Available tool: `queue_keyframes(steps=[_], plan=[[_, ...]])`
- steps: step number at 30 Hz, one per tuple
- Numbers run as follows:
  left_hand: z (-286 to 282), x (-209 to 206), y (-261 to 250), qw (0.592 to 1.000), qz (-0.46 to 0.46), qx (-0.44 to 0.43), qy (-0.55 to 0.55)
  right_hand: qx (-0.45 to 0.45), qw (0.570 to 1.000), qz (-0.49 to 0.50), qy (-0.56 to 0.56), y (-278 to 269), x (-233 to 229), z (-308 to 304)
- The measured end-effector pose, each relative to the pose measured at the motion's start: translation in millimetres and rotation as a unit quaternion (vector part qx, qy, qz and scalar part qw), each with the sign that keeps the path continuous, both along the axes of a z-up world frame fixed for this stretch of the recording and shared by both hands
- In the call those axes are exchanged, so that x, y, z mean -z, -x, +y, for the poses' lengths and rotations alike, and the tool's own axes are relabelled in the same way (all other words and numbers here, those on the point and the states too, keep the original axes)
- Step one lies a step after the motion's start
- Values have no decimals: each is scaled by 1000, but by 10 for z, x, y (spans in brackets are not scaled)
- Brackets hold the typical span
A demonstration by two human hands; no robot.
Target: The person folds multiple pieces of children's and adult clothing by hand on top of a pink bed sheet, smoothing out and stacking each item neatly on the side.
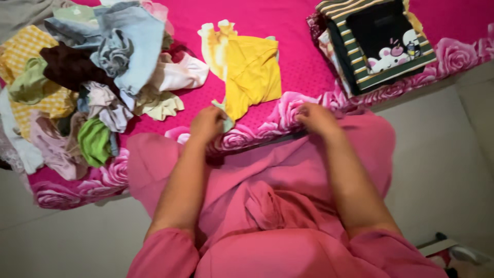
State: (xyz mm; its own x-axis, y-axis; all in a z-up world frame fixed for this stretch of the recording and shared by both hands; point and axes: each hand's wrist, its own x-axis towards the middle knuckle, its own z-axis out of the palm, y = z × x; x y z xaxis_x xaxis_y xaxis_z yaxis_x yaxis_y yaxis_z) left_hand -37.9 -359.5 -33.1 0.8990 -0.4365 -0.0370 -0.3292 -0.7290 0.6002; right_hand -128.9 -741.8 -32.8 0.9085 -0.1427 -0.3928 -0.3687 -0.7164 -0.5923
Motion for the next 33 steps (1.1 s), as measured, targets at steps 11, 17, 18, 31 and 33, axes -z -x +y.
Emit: queue_keyframes(steps=[11, 17, 18, 31, 33], plan=[[-303, 442, 286, 989, 132, 19, 69, -94, 968, -232, -25, -785, 34, 1255], [-347, 366, 637, 946, 255, 81, 185, -41, 981, -187, 19, -1009, 381, 1368], [-289, 275, 653, 934, 318, 37, 157, -10, 992, -125, -28, -1091, 482, 1350], [-459, -1129, 564, 982, -177, 64, 12, -288, 680, 90, -668, -114, -648, 76], [-410, -1323, 507, 996, -48, 73, 12, -170, 722, 7, -671, -17, -1063, -141]])
